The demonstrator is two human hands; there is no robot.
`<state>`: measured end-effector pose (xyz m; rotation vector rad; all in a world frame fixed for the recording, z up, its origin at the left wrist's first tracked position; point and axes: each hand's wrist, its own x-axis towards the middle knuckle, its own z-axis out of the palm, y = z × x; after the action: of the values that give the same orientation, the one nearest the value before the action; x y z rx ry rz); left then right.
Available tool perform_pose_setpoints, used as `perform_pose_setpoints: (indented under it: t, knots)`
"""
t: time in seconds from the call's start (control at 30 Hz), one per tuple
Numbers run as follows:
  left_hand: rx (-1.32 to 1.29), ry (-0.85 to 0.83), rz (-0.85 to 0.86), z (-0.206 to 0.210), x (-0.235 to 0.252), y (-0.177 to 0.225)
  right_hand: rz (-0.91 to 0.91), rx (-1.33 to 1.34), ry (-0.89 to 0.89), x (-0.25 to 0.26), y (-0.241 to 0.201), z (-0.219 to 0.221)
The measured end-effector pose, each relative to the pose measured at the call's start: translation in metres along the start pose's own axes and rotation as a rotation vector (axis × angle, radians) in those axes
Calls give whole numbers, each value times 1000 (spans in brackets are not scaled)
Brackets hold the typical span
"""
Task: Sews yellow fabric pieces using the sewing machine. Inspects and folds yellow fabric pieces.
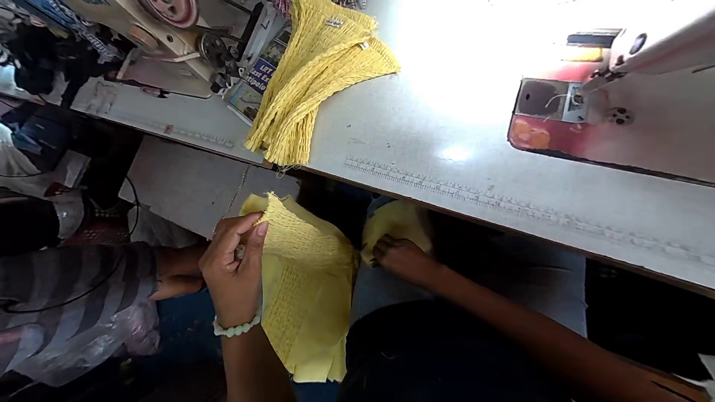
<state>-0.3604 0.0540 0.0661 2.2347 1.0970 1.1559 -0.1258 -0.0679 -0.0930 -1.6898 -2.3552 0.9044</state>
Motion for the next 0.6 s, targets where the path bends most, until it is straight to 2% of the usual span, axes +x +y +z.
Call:
perform_pose_setpoints:
  t: [0.17, 0.3, 0.47, 0.6]
  knots:
    - [21, -18, 19, -1, -2, -1, 164, 263, 117, 1, 8, -14]
    - [19, -19, 35, -2, -1, -3, 361, 538, 46, 8, 17, -23]
    - [7, -48, 21, -3, -1, -1, 419, 838, 54, 5, 36, -16]
    - [26, -86, 0, -1, -1, -1, 448, 951, 12, 2, 41, -16]
